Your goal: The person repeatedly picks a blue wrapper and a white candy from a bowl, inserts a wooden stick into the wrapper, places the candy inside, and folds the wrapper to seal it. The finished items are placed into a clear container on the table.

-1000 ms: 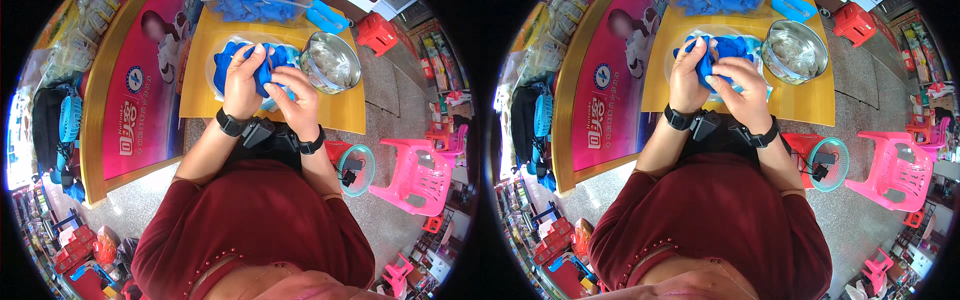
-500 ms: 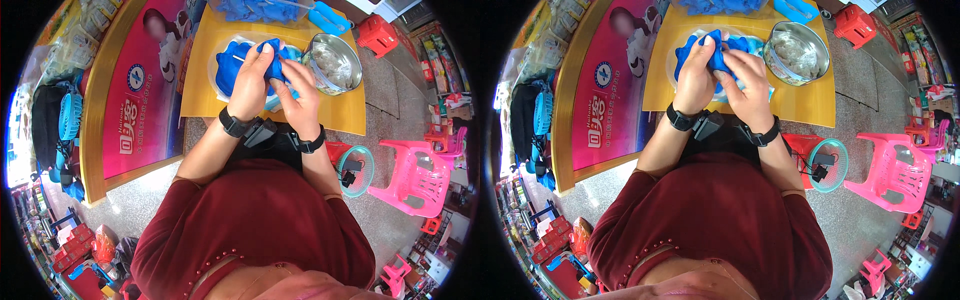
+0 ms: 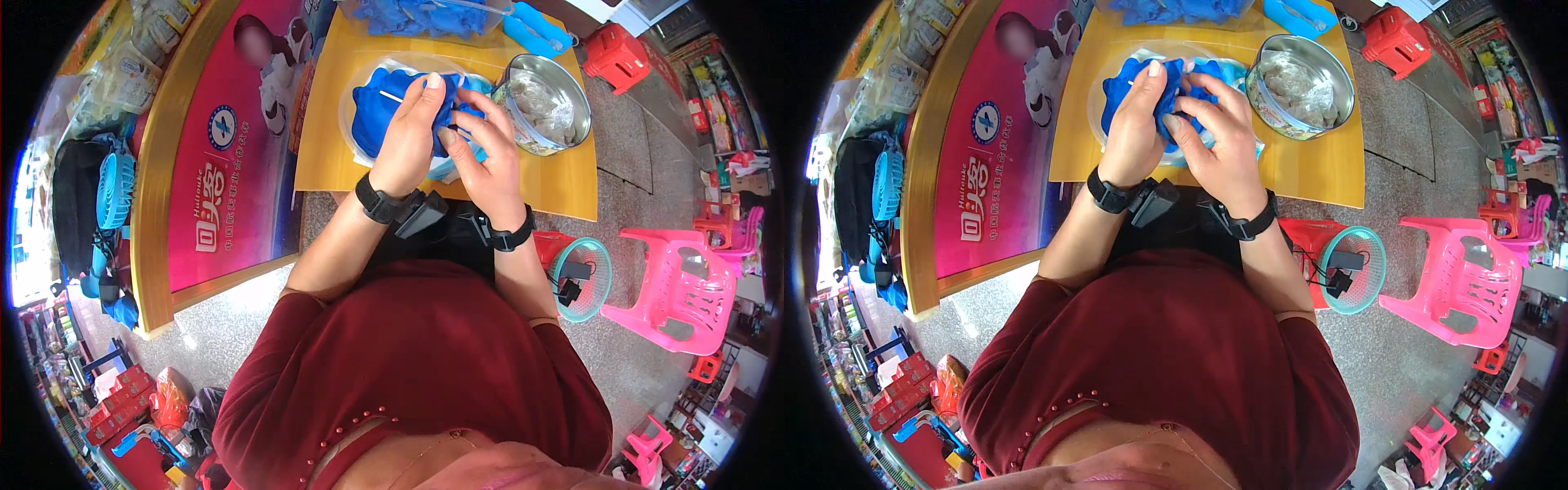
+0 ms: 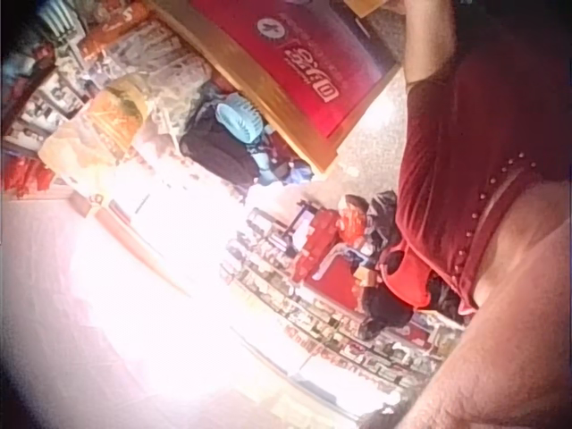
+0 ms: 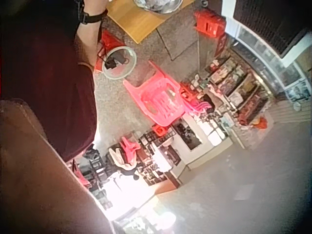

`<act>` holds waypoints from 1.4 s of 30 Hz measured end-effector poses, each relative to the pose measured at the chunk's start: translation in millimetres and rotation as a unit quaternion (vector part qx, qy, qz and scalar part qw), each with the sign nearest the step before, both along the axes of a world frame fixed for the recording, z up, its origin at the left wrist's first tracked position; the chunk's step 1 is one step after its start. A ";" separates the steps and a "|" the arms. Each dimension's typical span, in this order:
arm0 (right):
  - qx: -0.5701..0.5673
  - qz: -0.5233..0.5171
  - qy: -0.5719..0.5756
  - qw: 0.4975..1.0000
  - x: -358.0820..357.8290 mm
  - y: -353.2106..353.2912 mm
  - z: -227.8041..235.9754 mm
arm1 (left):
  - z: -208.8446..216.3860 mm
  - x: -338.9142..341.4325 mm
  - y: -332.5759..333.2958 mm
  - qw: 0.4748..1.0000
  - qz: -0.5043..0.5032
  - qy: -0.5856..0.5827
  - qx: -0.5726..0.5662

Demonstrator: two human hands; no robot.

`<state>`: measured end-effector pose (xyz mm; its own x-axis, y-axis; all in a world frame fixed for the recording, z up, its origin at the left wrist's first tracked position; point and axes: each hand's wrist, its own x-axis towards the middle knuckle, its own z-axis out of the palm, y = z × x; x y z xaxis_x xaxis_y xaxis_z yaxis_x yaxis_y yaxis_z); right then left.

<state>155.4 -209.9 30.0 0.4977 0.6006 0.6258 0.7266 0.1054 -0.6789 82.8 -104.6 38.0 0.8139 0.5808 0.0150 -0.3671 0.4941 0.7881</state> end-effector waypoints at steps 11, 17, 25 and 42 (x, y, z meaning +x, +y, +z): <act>0.011 0.018 0.005 1.000 8.9 -6.5 -1.7 | 0.4 -1.4 2.2 0.995 -0.025 0.042 0.084; -0.016 -0.026 -0.041 0.999 5.3 -3.2 -2.3 | -7.6 1.1 11.9 0.995 -0.081 0.036 0.036; -0.001 0.004 0.022 1.000 4.3 -5.5 -3.0 | 11.1 -0.6 1.2 0.999 0.002 0.024 0.038; 0.009 0.063 0.234 0.970 1.1 -10.9 -3.3 | -1.6 -0.8 2.5 0.989 -0.023 0.038 0.141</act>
<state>156.4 -220.8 26.7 0.6531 0.6662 0.3601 0.3204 0.1878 -0.9285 82.0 -102.2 36.4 0.8442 0.5249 0.1091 -0.2836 0.2645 0.9217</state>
